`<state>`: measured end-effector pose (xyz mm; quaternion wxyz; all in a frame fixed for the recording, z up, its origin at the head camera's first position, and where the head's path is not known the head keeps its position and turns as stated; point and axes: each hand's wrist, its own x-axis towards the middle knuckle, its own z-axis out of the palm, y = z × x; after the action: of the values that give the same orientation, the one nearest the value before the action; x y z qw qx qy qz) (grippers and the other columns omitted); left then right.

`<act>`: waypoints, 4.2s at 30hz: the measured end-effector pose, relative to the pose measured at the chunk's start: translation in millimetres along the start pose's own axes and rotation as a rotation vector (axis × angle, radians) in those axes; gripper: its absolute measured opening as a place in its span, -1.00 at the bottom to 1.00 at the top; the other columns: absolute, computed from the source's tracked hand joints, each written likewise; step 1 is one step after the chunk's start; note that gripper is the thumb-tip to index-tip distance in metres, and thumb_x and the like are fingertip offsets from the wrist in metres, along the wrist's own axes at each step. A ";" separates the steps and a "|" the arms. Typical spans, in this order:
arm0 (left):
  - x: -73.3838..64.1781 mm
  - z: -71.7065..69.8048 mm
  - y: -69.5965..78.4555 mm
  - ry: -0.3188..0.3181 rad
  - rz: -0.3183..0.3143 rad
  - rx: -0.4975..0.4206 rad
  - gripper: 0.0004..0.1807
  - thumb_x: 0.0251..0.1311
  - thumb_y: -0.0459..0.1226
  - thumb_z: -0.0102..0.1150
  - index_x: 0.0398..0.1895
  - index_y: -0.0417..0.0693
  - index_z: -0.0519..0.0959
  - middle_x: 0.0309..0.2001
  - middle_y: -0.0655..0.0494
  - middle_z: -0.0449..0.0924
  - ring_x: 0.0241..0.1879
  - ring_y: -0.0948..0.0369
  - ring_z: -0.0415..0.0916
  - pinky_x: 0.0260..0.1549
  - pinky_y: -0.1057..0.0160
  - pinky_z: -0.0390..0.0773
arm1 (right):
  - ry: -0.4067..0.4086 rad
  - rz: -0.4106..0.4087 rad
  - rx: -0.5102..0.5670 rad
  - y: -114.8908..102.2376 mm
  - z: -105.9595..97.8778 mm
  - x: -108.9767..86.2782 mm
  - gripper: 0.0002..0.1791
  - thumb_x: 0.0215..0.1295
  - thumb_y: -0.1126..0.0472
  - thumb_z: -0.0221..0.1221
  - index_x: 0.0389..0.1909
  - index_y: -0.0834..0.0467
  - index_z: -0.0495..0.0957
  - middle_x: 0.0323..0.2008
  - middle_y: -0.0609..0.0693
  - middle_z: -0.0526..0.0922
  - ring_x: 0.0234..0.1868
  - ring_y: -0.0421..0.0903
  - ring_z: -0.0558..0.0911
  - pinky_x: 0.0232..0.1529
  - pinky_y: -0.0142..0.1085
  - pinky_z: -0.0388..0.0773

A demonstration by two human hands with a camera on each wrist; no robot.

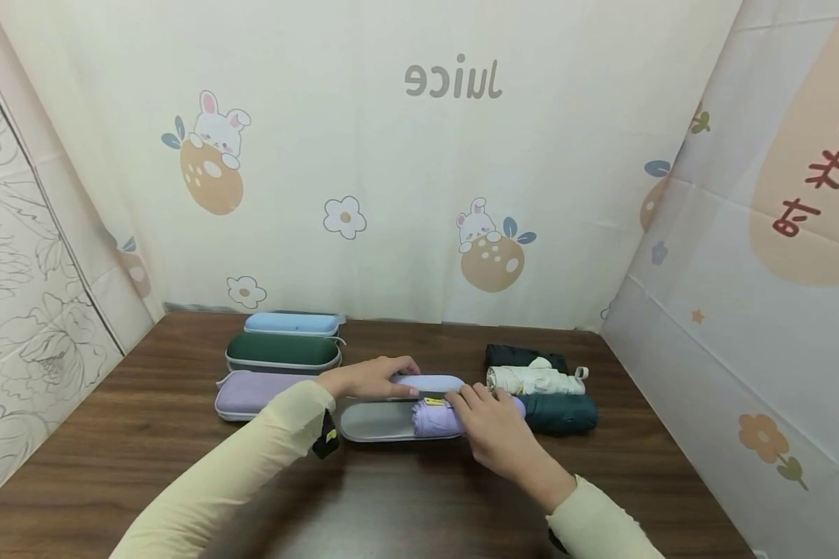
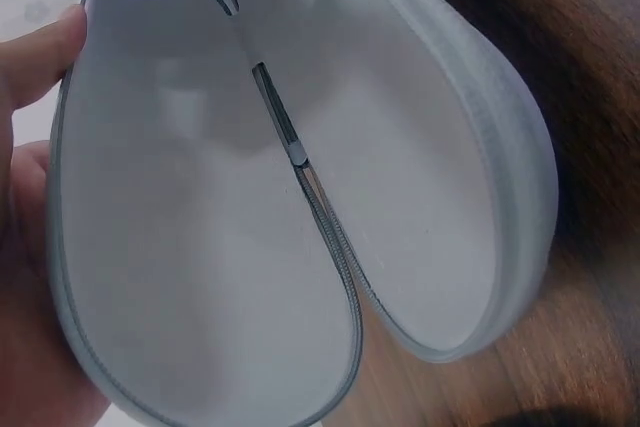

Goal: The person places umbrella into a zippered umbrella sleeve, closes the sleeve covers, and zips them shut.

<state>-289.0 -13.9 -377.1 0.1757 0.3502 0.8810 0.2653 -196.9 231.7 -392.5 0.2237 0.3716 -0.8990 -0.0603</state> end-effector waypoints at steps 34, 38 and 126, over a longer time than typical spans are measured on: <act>-1.6 -1.1 8.7 0.028 0.032 0.027 -0.53 0.31 0.11 0.00 0.17 0.13 0.42 0.07 0.14 0.51 0.01 0.24 0.46 -0.01 0.19 0.41 | 0.012 -0.075 -0.103 -57.1 40.7 51.3 -0.48 -0.14 0.30 0.37 -0.06 0.25 0.52 -0.24 0.09 0.57 -0.27 -0.02 0.54 -0.46 -0.20 0.46; -0.7 -1.3 8.5 0.037 0.033 0.025 -0.55 0.29 0.12 0.03 0.14 0.16 0.43 0.01 0.19 0.53 -0.05 0.27 0.46 -0.04 0.21 0.41 | -0.008 -0.094 -0.069 -54.9 40.0 55.1 -0.47 -0.13 0.29 0.36 -0.03 0.28 0.53 -0.27 0.09 0.58 -0.31 -0.03 0.55 -0.50 -0.20 0.48; 10.1 2.2 -40.2 -0.164 0.070 -0.100 -0.71 0.28 -0.57 -0.04 -0.09 -0.25 0.65 -0.18 0.03 0.66 -0.26 0.30 0.54 -0.24 0.33 0.53 | -0.294 -0.006 0.499 -6.1 23.2 57.0 -0.44 0.15 -0.01 0.33 0.19 0.00 0.49 0.02 -0.06 0.54 -0.06 -0.14 0.44 -0.12 -0.15 0.44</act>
<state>-316.0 -30.7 -403.8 0.2551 0.3919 0.8366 0.2855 -238.8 186.3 -394.5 -0.0077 0.4052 -0.9077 0.1090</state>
